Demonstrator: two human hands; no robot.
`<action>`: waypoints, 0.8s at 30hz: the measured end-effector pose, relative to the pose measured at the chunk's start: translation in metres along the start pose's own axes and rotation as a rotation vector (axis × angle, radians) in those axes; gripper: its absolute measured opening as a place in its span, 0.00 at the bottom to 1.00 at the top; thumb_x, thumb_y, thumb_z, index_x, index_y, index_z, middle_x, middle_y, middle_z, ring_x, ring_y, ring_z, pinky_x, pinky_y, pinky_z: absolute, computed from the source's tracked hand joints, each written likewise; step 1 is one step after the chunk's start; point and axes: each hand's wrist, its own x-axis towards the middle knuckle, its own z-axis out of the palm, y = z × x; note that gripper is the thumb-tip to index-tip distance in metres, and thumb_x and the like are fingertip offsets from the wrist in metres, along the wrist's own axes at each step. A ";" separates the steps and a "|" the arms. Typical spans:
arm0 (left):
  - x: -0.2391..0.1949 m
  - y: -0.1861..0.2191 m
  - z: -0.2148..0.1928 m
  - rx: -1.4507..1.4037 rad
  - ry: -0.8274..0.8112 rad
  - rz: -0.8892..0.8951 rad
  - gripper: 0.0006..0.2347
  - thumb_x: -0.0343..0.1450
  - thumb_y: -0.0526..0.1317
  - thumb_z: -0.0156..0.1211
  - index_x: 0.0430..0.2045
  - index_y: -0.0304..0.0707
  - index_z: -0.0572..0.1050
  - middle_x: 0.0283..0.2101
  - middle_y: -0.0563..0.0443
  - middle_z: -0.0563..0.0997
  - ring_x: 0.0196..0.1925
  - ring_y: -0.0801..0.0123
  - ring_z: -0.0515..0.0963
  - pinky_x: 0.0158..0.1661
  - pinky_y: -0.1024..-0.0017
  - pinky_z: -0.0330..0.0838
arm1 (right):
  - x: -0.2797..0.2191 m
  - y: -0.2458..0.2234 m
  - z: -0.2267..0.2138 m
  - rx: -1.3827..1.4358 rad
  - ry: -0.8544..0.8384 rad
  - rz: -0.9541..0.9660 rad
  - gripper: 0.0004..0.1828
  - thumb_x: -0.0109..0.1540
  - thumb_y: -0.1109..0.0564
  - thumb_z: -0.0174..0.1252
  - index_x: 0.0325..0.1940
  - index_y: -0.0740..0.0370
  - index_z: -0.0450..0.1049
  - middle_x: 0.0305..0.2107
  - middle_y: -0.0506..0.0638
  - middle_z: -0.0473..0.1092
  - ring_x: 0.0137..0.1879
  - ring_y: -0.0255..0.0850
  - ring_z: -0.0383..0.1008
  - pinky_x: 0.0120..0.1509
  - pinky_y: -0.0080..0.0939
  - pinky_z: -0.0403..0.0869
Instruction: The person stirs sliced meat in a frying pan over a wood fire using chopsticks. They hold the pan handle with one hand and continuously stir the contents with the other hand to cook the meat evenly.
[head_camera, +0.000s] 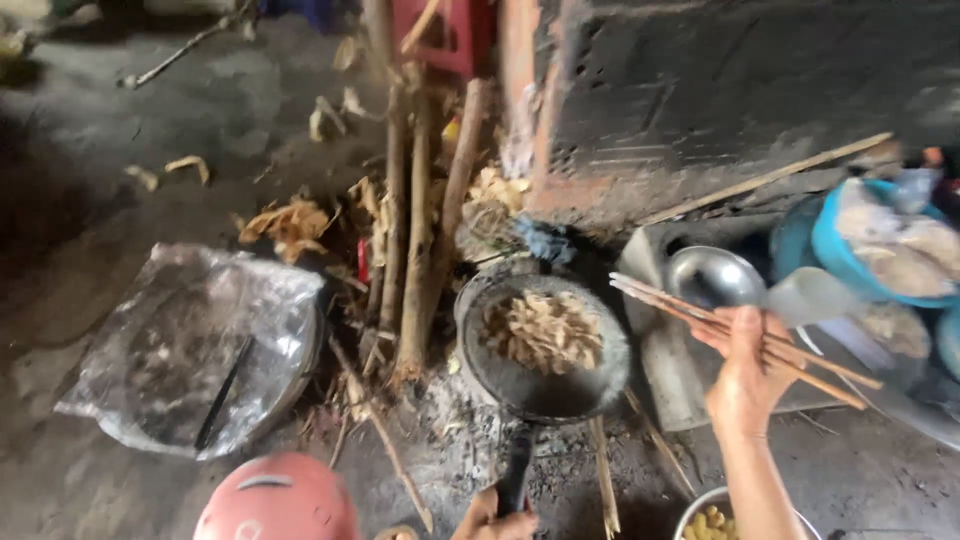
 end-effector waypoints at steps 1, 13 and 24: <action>0.002 -0.007 -0.001 0.392 0.048 0.250 0.08 0.66 0.40 0.71 0.36 0.45 0.81 0.36 0.55 0.76 0.35 0.76 0.81 0.42 0.78 0.72 | -0.002 -0.009 0.001 0.024 0.002 0.020 0.19 0.69 0.46 0.51 0.41 0.68 0.66 0.34 0.58 0.70 0.35 0.48 0.76 0.42 0.44 0.80; 0.096 -0.040 -0.032 0.114 -0.298 0.375 0.06 0.70 0.32 0.64 0.32 0.36 0.71 0.23 0.51 0.70 0.23 0.68 0.71 0.28 0.73 0.64 | 0.010 -0.043 -0.023 0.153 0.319 -0.029 0.19 0.68 0.41 0.54 0.39 0.60 0.67 0.28 0.49 0.68 0.32 0.45 0.76 0.36 0.38 0.80; 0.114 -0.071 -0.028 0.042 -0.427 0.379 0.08 0.71 0.36 0.63 0.35 0.33 0.70 0.24 0.54 0.73 0.19 0.73 0.70 0.20 0.76 0.61 | 0.004 0.002 -0.006 0.041 -0.170 0.276 0.07 0.67 0.57 0.54 0.42 0.64 0.72 0.30 0.51 0.73 0.29 0.40 0.76 0.34 0.34 0.80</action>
